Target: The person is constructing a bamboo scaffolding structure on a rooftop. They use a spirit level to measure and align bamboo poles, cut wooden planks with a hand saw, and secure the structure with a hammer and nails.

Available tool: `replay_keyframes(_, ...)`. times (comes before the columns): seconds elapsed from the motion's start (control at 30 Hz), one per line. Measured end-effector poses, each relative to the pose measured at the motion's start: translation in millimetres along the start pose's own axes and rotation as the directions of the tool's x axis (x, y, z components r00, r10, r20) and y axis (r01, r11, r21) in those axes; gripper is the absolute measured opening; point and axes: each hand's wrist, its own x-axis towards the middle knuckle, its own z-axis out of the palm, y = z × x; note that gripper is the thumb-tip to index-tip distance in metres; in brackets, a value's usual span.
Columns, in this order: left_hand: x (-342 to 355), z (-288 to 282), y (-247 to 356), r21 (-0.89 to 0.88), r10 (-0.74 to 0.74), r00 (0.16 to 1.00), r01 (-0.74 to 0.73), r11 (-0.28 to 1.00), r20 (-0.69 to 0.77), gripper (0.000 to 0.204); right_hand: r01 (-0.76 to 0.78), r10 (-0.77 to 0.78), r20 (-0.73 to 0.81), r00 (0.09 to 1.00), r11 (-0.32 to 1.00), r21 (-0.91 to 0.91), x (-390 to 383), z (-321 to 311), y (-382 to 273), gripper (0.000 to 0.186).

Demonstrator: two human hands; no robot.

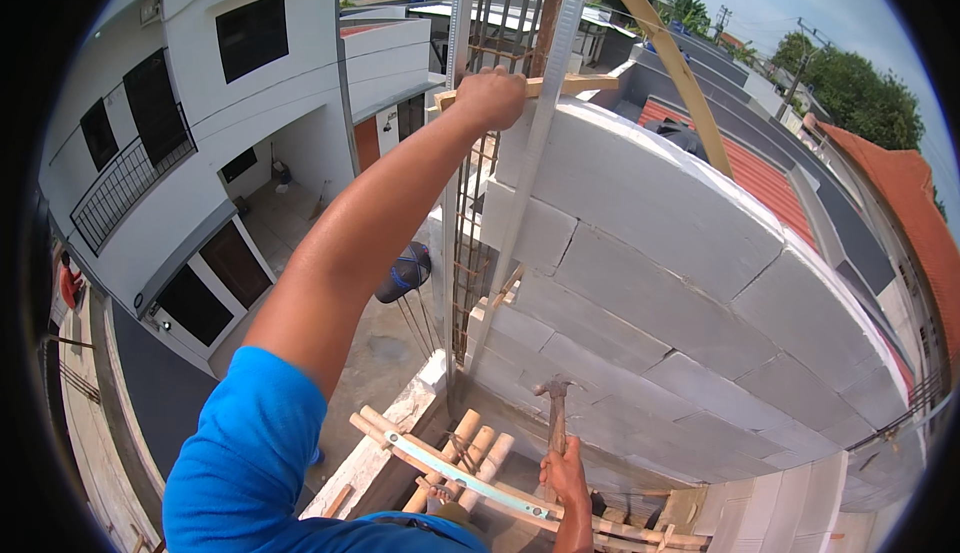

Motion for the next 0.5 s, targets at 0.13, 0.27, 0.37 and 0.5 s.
replay_keyframes(0.13,6,-2,10,0.031,0.043,0.999,-0.043,0.999,-0.031,0.038,0.474,-0.475,-0.056,0.878,0.849,0.236,-5,-39,-119,0.055)
replay_keyframes(0.27,-1,-10,13,0.057,0.038,0.999,-0.037,0.998,-0.02,0.036,0.621,-0.611,-0.142,0.779,0.783,0.039,-20,-72,-253,0.067)
replay_keyframes(0.37,-1,-10,9,0.098,0.039,0.998,-0.035,0.995,-0.04,0.035,0.714,-0.731,-0.144,0.667,0.683,-0.158,-26,-79,-345,0.066)
replay_keyframes(0.5,5,-19,17,0.074,0.073,0.996,-0.069,0.995,-0.047,0.034,0.731,-0.772,-0.077,0.631,0.624,-0.277,-9,-100,-451,0.064)
